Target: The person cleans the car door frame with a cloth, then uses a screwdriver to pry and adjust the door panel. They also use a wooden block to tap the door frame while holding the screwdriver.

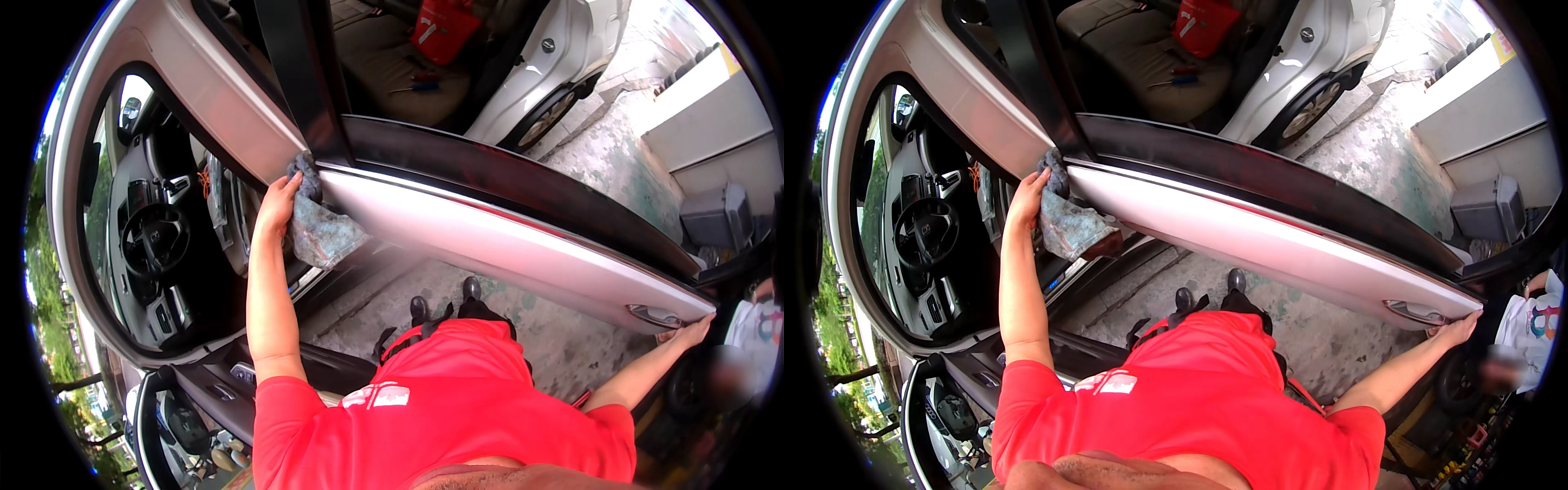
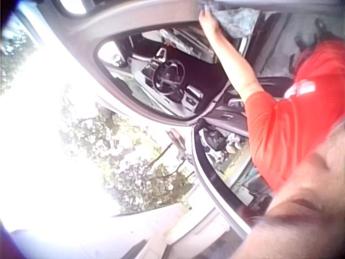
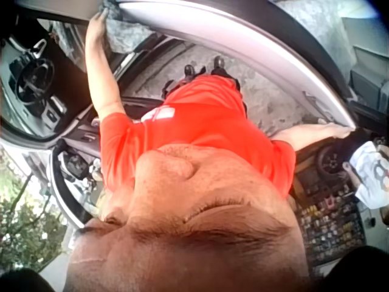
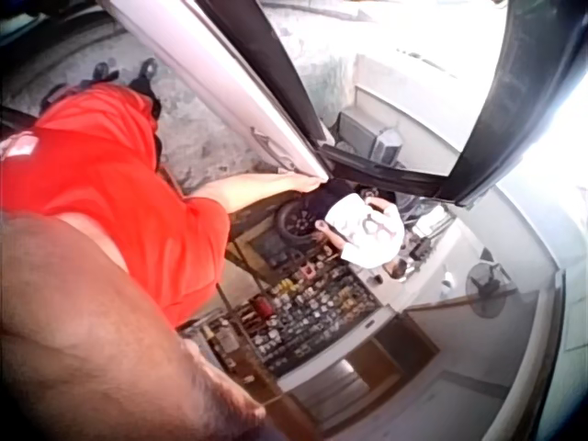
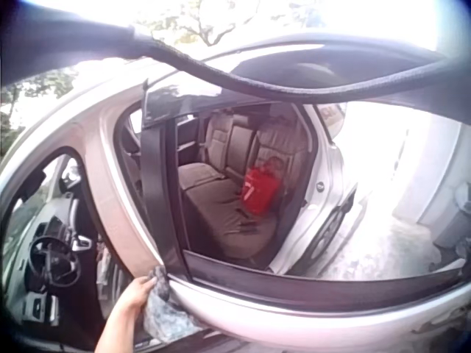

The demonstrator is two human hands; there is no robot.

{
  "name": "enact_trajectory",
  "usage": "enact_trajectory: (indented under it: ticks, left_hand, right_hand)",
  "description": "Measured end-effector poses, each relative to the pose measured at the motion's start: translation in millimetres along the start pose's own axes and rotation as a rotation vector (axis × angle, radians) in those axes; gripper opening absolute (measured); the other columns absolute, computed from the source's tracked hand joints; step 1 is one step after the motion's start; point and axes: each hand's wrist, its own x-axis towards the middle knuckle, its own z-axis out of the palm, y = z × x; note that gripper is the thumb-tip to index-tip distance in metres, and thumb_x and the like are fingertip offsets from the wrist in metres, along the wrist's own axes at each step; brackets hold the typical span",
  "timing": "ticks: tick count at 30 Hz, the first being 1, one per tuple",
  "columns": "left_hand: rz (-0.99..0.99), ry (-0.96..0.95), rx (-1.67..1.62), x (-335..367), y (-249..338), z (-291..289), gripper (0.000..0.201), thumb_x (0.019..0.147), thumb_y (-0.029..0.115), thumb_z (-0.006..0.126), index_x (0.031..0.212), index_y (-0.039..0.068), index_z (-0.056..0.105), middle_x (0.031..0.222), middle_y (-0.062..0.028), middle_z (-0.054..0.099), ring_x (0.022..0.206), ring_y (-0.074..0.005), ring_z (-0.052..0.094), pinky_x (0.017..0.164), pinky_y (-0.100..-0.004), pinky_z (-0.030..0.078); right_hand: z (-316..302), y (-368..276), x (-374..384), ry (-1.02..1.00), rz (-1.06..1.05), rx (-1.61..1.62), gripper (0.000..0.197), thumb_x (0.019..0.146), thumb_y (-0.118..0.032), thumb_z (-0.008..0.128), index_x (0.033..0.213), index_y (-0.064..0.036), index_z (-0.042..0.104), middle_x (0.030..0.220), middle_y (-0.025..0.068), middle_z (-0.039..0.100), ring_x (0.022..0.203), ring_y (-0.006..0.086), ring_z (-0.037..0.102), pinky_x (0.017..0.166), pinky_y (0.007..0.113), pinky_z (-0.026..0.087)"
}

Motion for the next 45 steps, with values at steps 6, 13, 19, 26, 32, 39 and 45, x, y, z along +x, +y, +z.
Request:
enact_trajectory:
  ticks: [6,13,19,26,32,39,45]
  left_hand:
    - [-0.025,-0.027,-0.042,3,6,5,0.038,0.098,0.031,0.057,0.112,-0.005,0.061,0.091,-0.0079,0.067,0.078,-0.0146,0.062,0.071,-0.0292,0.049]
    - [-0.032,-0.013,-0.093,12,-7,4,0.036,0.099,0.031,0.056,0.113,-0.002,0.061,0.094,-0.0076,0.068,0.079,-0.0154,0.063,0.072,-0.03,0.05]
    - [-0.036,-0.046,-0.177,16,-9,7,0.035,0.099,0.031,0.056,0.113,-0.001,0.061,0.096,-0.0069,0.068,0.082,-0.0158,0.064,0.073,-0.0299,0.05]
    - [-0.005,-0.027,-0.278,20,-14,12,0.042,0.098,0.033,0.059,0.121,-0.002,0.057,0.103,-0.0093,0.067,0.088,-0.0176,0.064,0.077,-0.0317,0.051]
    - [-0.098,0.027,-0.38,30,-29,3,0.048,0.096,0.032,0.062,0.126,-0.005,0.051,0.11,-0.0124,0.067,0.098,-0.0202,0.064,0.086,-0.0342,0.051]
    - [-0.157,-0.13,-0.506,11,3,13,0.027,0.098,0.024,0.059,0.112,0.001,0.06,0.097,-0.0107,0.068,0.081,-0.0229,0.069,0.07,-0.0376,0.059]
    - [-0.174,-0.14,-0.489,11,6,8,0.023,0.099,0.023,0.057,0.108,0.002,0.061,0.095,-0.0089,0.068,0.079,-0.0199,0.068,0.069,-0.0345,0.057]
  right_hand:
    - [-4,6,18,-0.001,-0.021,-0.011,0.061,0.094,-0.049,0.06,0.123,0.0051,0.059,0.119,0.0163,0.062,0.102,0.0268,0.06,0.087,0.039,0.05]
    - [-11,-2,5,-0.017,-0.045,0.077,0.057,0.096,-0.044,0.06,0.124,0.006,0.057,0.122,0.0175,0.061,0.105,0.029,0.061,0.09,0.042,0.051]
    - [-38,0,1,0.016,-0.057,0.086,0.055,0.096,-0.042,0.06,0.124,0.0054,0.057,0.123,0.0179,0.061,0.107,0.0296,0.061,0.091,0.043,0.051]
    - [-48,-4,-7,0.05,-0.08,0.055,0.056,0.096,-0.042,0.06,0.125,0.0049,0.057,0.126,0.018,0.059,0.109,0.0298,0.06,0.092,0.043,0.05]
    - [-53,-6,-17,0.015,-0.105,0.05,0.055,0.096,-0.041,0.06,0.13,0.0011,0.052,0.133,0.0157,0.054,0.117,0.0296,0.055,0.096,0.044,0.047]
    - [-71,-2,-16,0.044,-0.199,-0.002,0.055,0.097,-0.039,0.06,0.127,0.0063,0.055,0.126,0.0171,0.059,0.11,0.0297,0.06,0.093,0.042,0.051]
    - [-70,5,-10,0.091,-0.133,0.044,0.054,0.097,-0.038,0.06,0.127,0.0062,0.056,0.124,0.0167,0.061,0.108,0.0292,0.06,0.093,0.042,0.05]
